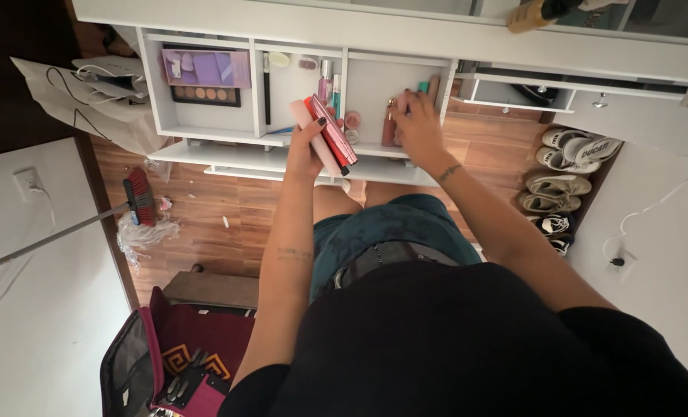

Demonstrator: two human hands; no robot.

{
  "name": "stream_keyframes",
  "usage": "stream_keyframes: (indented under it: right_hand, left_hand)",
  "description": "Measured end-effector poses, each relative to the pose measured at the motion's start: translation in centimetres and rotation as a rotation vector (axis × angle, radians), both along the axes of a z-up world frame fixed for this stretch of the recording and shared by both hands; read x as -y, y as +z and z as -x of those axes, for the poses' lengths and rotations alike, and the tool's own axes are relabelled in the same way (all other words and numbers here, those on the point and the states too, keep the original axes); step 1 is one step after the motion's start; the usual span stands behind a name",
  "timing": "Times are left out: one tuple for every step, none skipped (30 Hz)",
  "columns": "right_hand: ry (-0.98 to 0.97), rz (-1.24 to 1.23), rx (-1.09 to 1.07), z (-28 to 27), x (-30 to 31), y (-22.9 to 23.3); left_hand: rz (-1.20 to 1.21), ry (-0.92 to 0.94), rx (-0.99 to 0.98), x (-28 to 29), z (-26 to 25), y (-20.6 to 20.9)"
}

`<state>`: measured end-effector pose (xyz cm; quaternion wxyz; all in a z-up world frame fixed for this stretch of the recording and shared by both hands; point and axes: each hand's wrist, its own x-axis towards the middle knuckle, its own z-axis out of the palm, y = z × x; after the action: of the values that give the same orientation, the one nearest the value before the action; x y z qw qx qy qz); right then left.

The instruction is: Organizing cosmetics, toiletries, and watches into dresser drawers from a suitcase.

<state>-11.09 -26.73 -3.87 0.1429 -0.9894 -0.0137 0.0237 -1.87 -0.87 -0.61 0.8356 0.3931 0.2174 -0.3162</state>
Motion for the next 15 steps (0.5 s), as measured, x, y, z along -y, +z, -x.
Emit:
stream_keyframes:
  right_hand:
    - [-0.013,-0.047,0.083,0.2,0.4,-0.2]
    - [-0.026,-0.095,0.165,0.4,0.8,-0.5]
    - [-0.024,-0.095,0.167,0.6,0.9,-0.1]
    - [-0.008,-0.099,0.203,0.7,1.0,0.2]
    - [0.007,-0.104,0.239,0.7,1.1,0.6]
    - [0.008,-0.105,0.240,0.6,0.8,0.9]
    - [0.015,-0.177,0.261,0.6,0.6,1.3]
    - [0.022,-0.248,0.281,0.6,0.3,1.7]
    - [0.027,-0.252,0.284,0.5,-0.4,2.0]
    - [-0.166,-0.645,0.090,0.4,-1.1,2.4]
    - [-0.361,-1.029,-0.120,0.5,-1.7,2.8]
    - [-0.356,-1.031,-0.122,0.1,-2.1,3.9]
    - [-0.396,-1.293,-0.291,-0.3,-2.4,4.9]
    - [-0.431,-1.551,-0.469,-0.7,-2.7,6.0]
    - [-0.428,-1.551,-0.469,-0.8,-2.6,5.9]
  left_hand:
    - [-0.013,0.002,0.002,0.1,0.1,0.0]
    - [-0.026,0.005,0.005,0.2,0.1,0.1]
    - [-0.026,0.006,0.006,0.3,0.2,0.4]
    - [-0.050,0.006,0.008,0.4,0.3,0.7]
    - [-0.074,0.005,0.010,0.4,0.3,1.1]
    - [-0.075,0.006,0.012,0.7,0.3,1.0]
    - [-0.087,-0.009,0.029,0.9,0.4,0.8]
    - [-0.100,-0.025,0.047,1.1,0.5,0.7]
    - [-0.103,-0.020,0.050,1.8,0.5,1.1]
    - [-0.125,-0.039,0.092,2.4,0.5,1.5]
    - [-0.147,-0.059,0.131,3.1,0.7,1.9]
    - [-0.150,-0.055,0.132,3.4,0.8,1.5]
    - [-0.193,-0.108,0.153,3.7,0.9,1.1]
    - [-0.237,-0.161,0.173,4.0,1.0,0.7]
    - [-0.237,-0.159,0.174,4.2,1.2,-0.5]
